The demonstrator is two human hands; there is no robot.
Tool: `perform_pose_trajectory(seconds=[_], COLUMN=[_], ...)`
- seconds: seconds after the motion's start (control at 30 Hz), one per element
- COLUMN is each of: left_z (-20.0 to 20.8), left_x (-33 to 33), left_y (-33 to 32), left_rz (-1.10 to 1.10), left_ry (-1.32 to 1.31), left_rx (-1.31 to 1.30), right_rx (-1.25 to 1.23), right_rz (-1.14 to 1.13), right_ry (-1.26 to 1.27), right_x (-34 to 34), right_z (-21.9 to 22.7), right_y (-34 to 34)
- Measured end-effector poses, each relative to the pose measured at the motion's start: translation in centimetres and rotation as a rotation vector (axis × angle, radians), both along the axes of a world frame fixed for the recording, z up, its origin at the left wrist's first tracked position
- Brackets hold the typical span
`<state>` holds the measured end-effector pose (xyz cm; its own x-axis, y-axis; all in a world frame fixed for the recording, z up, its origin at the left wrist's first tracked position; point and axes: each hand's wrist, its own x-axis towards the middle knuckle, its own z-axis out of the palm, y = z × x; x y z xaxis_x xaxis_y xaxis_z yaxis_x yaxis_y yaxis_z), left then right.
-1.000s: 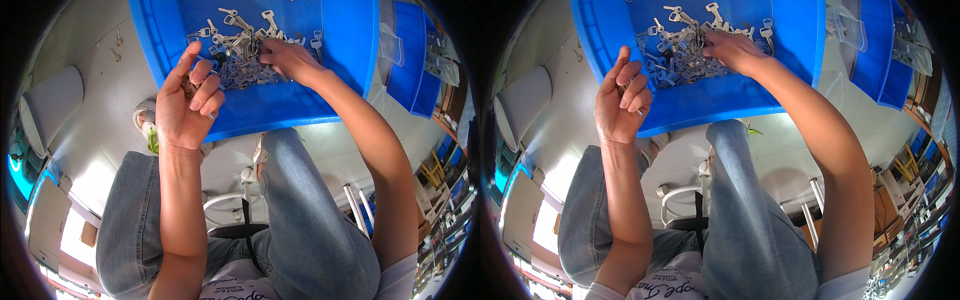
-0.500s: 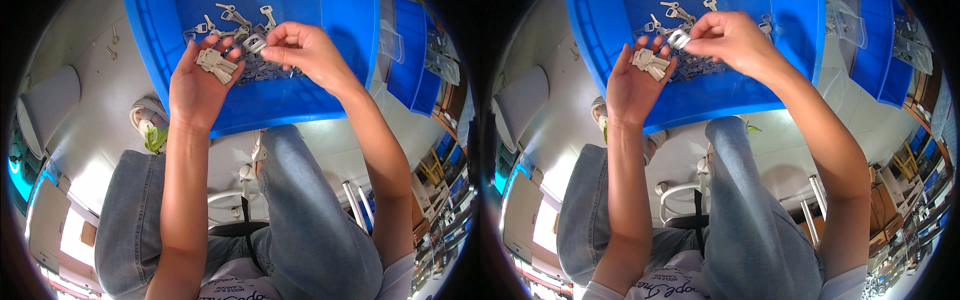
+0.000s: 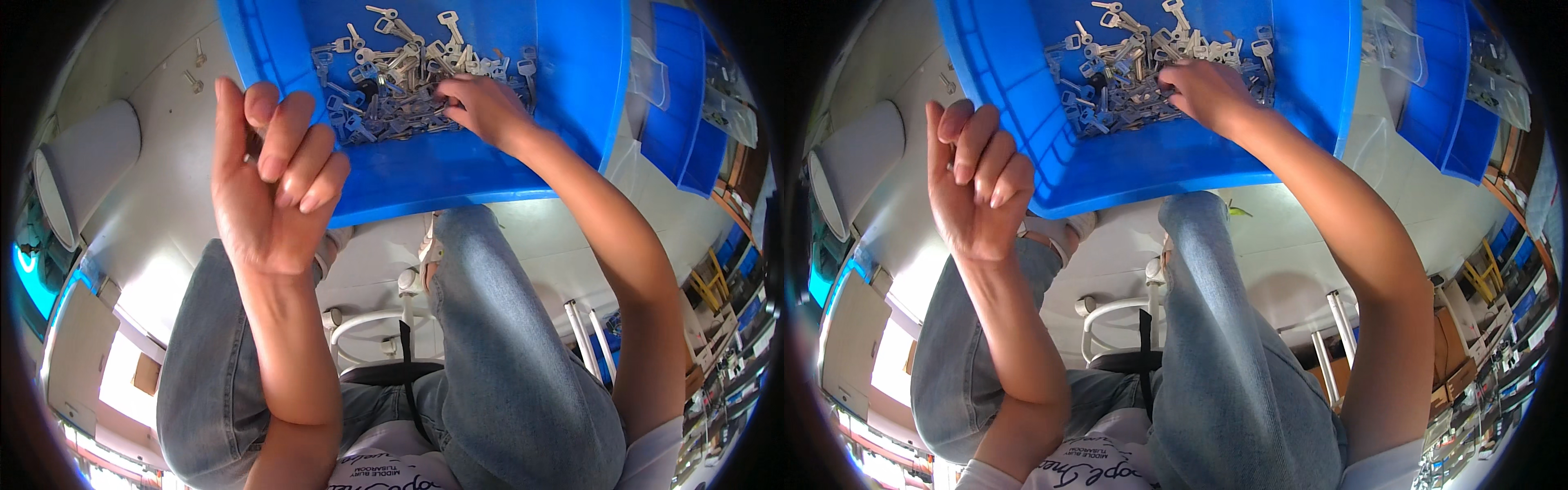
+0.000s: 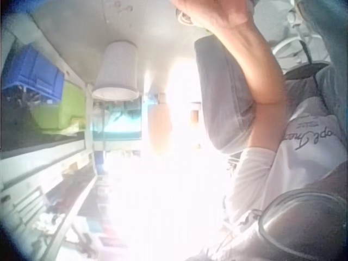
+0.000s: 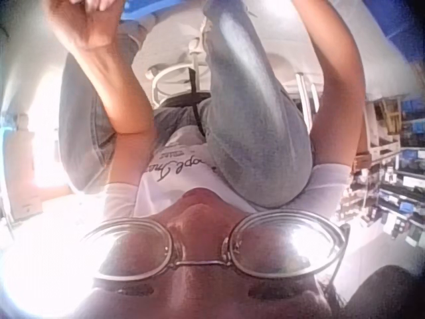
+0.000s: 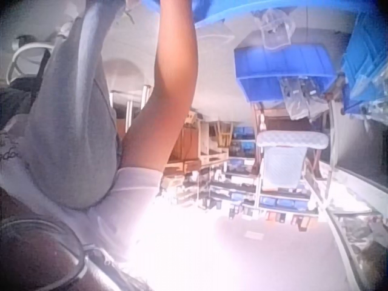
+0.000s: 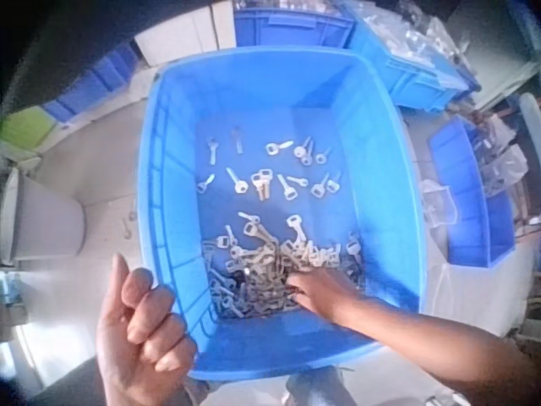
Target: The person sits on the floor and sorts metal keys from a blue bin, picking them up one by one, inspecting them, and placing them into a clear plastic bag. The person occasionally places keys on the floor and continues sorting.
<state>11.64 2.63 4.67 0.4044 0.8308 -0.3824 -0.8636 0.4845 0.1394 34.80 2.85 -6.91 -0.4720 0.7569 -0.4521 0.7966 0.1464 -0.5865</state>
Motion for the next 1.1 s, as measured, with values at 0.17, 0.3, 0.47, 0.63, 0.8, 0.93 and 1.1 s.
perform_pose_trajectory(seconds=[0.17,0.3,0.47,0.63,0.8,0.93,1.1], left_z=[0.6,-0.2,-0.9,-1.2,-2.4,-3.8,-5.3], left_x=[-0.5,-0.4,-0.4,-0.1,1.1,3.1,5.7], left_y=[-2.1,-2.5,-2.4,-2.4,-1.8,-1.1,-1.4], left_rz=[0.1,0.101,0.081,0.101,0.062,0.005,-0.073], left_ry=[0.035,0.052,0.042,0.113,0.171,0.3,0.294], left_rx=[-0.087,-0.13,-0.098,-0.201,-0.233,-0.264,-0.324], right_rx=[0.16,0.458,0.408,0.28,-0.127,-0.46,-0.433], right_rz=[0.205,0.298,0.254,0.076,-0.292,-0.608,-0.63], right_ry=[-0.006,-0.053,-0.163,-0.096,0.116,0.458,0.623], right_x=[-1.7,-2.8,-2.9,-2.0,0.5,1.4,0.1], right_z=[-1.3,-2.4,-2.3,-1.5,-0.9,4.2,9.4], right_y=[0.5,0.0,0.2,0.7,2.5,4.0,3.4])
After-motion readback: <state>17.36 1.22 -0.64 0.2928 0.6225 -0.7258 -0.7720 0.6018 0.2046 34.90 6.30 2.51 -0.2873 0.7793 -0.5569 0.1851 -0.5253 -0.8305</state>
